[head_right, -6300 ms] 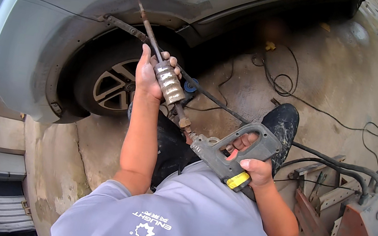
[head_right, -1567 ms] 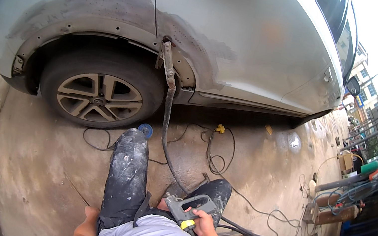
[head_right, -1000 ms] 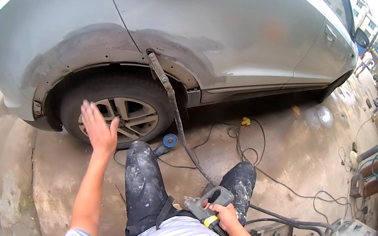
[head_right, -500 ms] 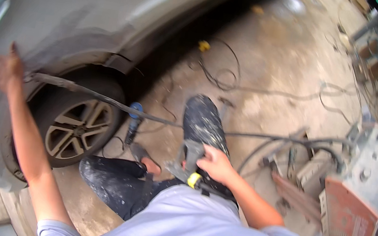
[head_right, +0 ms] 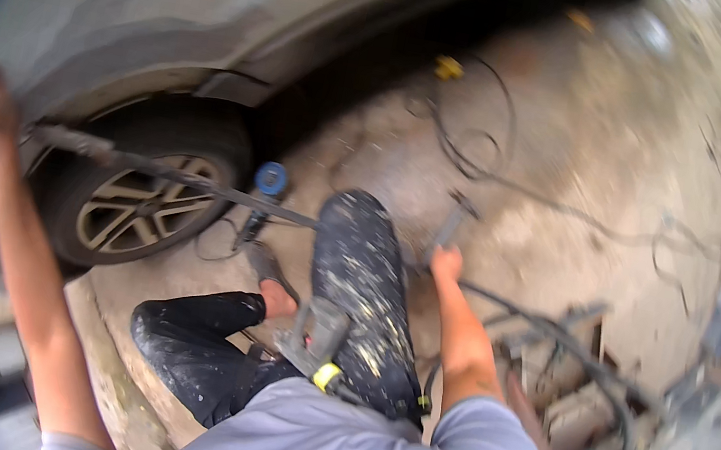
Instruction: The person uses a pneumatic hammer with a chisel to repeatedly strike the rear quarter panel near the wheel arch of a silver car. They pause to inspect the panel with a hammer and open the door to check alignment, then resume hammering the same area.
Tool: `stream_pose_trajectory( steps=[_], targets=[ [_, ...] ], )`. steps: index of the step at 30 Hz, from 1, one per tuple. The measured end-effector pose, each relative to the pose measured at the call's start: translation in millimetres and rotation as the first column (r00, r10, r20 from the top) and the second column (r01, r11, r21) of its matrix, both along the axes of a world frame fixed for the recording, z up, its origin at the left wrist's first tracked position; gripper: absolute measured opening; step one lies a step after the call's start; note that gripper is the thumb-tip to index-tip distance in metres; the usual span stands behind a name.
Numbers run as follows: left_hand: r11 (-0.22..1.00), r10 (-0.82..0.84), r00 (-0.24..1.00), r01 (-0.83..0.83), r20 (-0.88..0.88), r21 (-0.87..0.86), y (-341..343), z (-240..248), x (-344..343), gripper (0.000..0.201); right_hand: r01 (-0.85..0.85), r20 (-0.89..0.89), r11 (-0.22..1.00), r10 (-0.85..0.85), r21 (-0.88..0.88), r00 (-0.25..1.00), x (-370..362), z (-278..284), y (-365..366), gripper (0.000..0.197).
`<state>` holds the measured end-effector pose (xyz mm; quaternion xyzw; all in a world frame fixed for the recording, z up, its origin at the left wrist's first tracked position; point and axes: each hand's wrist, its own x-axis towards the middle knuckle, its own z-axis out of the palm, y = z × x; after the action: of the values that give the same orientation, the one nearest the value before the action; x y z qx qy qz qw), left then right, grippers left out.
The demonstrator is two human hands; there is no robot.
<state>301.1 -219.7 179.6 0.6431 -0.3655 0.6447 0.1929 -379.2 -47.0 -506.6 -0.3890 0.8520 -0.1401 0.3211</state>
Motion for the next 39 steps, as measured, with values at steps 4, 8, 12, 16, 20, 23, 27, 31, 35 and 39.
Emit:
stream_pose_trajectory(
  steps=[4,8,12,16,20,23,27,31,35,39],
  targets=[
    [0.997,-0.072,0.940,0.058,-0.334,-0.050,20.2,-63.9,-58.3,0.119,-0.562,-0.158,0.767,0.624,0.309,0.765,-77.8,-146.5,0.3,0.050],
    [0.978,-0.198,0.944,0.174,-0.264,-0.112,-8.6,-12.8,-144.3,0.125,-0.240,0.468,0.930,0.087,0.278,0.879,-11.9,-106.3,-38.8,0.042],
    [0.987,-0.163,0.921,0.155,-0.353,-0.052,22.4,-40.5,-129.7,0.126,0.140,0.799,0.851,-0.524,0.506,0.294,-14.1,-1.1,-48.2,0.028],
    [0.980,-0.110,0.921,0.163,-0.373,0.113,-14.5,-56.0,-168.7,0.127,0.295,0.888,0.945,-0.254,0.143,0.384,-37.6,61.0,-41.8,0.024],
    [0.881,-0.162,0.933,0.284,-0.323,0.379,-29.3,-101.3,-198.4,0.124,0.264,0.807,0.892,0.165,-0.367,0.567,8.2,225.6,1.3,0.032],
    [0.747,-0.305,0.928,0.374,-0.216,0.549,-9.4,-103.3,-211.5,0.102,0.351,0.784,0.771,0.289,-0.531,0.550,48.4,314.2,-12.4,0.043],
    [0.128,-0.438,0.738,0.617,-0.514,0.776,47.3,-44.9,-191.5,0.067,0.078,0.636,0.752,0.492,-0.655,0.595,94.9,425.7,-36.1,0.029],
    [0.423,-0.769,0.609,0.713,-0.196,0.559,111.6,1.3,-101.5,0.037,-0.188,0.438,0.616,0.712,-0.765,0.549,174.6,493.5,-19.4,0.029],
    [0.782,-0.535,0.815,0.578,-0.223,0.234,155.3,83.5,20.9,0.078,-0.221,0.363,0.471,0.844,-0.854,0.395,275.5,551.8,-4.2,0.029],
    [0.836,-0.252,0.912,0.374,-0.324,0.401,186.7,124.3,68.7,0.102,-0.296,-0.236,-0.137,0.915,-0.945,0.329,383.1,570.7,-30.9,0.038]
  ],
)
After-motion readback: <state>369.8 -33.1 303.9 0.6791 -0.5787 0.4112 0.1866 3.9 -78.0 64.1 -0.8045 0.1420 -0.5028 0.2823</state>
